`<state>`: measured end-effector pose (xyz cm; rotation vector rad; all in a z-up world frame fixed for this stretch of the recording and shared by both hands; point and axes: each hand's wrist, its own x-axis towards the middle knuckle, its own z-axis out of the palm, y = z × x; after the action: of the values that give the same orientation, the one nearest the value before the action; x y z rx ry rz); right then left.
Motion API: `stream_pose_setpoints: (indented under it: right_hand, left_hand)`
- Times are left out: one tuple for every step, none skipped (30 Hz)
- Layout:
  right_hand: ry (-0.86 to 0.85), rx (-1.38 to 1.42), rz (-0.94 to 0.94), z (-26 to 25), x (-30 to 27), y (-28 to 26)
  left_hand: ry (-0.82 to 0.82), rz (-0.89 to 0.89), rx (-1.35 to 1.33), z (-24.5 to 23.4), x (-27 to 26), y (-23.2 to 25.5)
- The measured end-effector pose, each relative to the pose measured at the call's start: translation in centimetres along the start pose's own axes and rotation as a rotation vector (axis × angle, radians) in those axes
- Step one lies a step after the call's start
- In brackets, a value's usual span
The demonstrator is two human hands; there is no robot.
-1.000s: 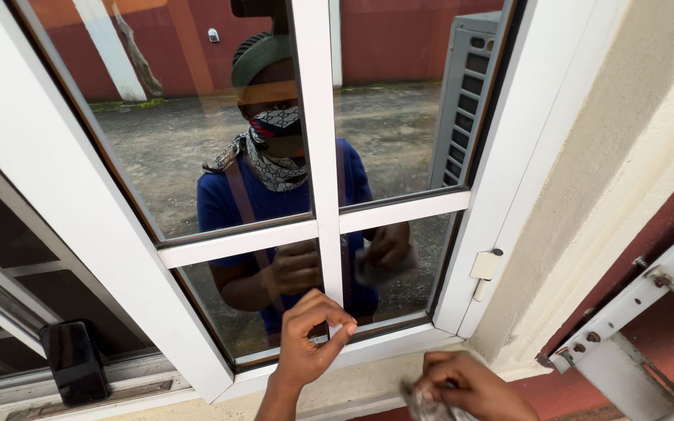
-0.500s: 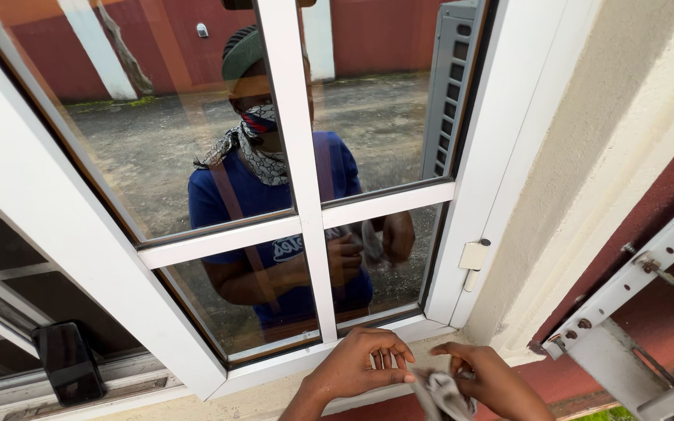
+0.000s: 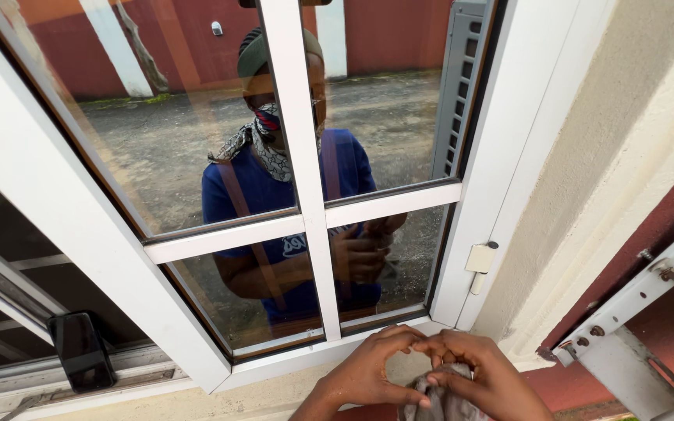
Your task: The person wipes the glass panes of an open window with a cloth, then rinses and wrings the cloth in a bucket of water on the ground before returning to wipe more panes.
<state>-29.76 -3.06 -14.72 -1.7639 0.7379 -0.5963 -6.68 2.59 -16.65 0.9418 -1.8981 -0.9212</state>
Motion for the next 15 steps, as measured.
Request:
stream_pose_setpoints:
  right_hand:
    - [-0.002,0.005,0.005,0.1,-0.2,-0.4]
    - [0.017,0.028,-0.021,-0.1,0.2,-0.8]
    - [0.037,0.051,-0.047,-0.4,0.4,-1.0]
    - [0.03,0.047,-0.051,-0.7,0.4,-1.1]
    - [0.038,0.064,-0.038,-1.0,0.4,-1.0]
    - [0.05,0.083,-0.019,-1.3,0.2,-0.7]
    - [0.046,0.082,-0.017,-1.5,0.1,-0.4]
    - [0.061,0.197,-0.065,-1.6,0.3,0.0]
    - [0.075,0.312,-0.113,-1.9,0.3,0.4]
    - [0.072,0.312,-0.114,-2.4,-0.1,0.8]
    - [0.037,0.271,-0.092,-3.0,-0.5,1.2]
    - [0.004,0.229,-0.074,-3.4,-0.6,1.6]
    - [0.002,0.228,-0.077,-3.4,-0.3,2.2]
    - [-0.133,0.5,-0.386,-3.2,0.1,3.0]
    - [-0.273,0.771,-0.696,-3.2,0.3,3.9]
  left_hand:
    - [-0.078,-0.053,-0.025,0.3,-0.2,-0.5]
    - [-0.075,-0.05,-0.02,0.3,-0.2,-1.0]
    - [-0.125,-0.074,-0.02,0.4,-0.4,-1.4]
    - [-0.169,-0.1,-0.023,0.4,-0.6,-1.5]
    - [-0.16,-0.099,-0.02,0.1,-0.6,-1.6]
    - [-0.151,-0.129,0.032,-0.3,-0.7,-1.4]
    - [-0.141,-0.16,0.084,-0.7,-0.9,-1.1]
    - [-0.14,-0.158,0.087,-1.2,-0.8,-0.8]
    - [-0.127,-0.294,0.135,-1.6,-0.7,-0.4]
    - [-0.114,-0.433,0.18,-2.0,-0.8,0.1]
    - [-0.111,-0.434,0.18,-2.4,-0.9,0.5]
    - [-0.06,-0.376,0.147,-2.9,-1.0,0.8]
    - [-0.009,-0.317,0.114,-3.4,-1.0,1.2]
    - [-0.007,-0.317,0.115,-3.7,-1.1,1.6]
    - [0.094,-0.225,0.083,-3.9,-1.2,2.1]
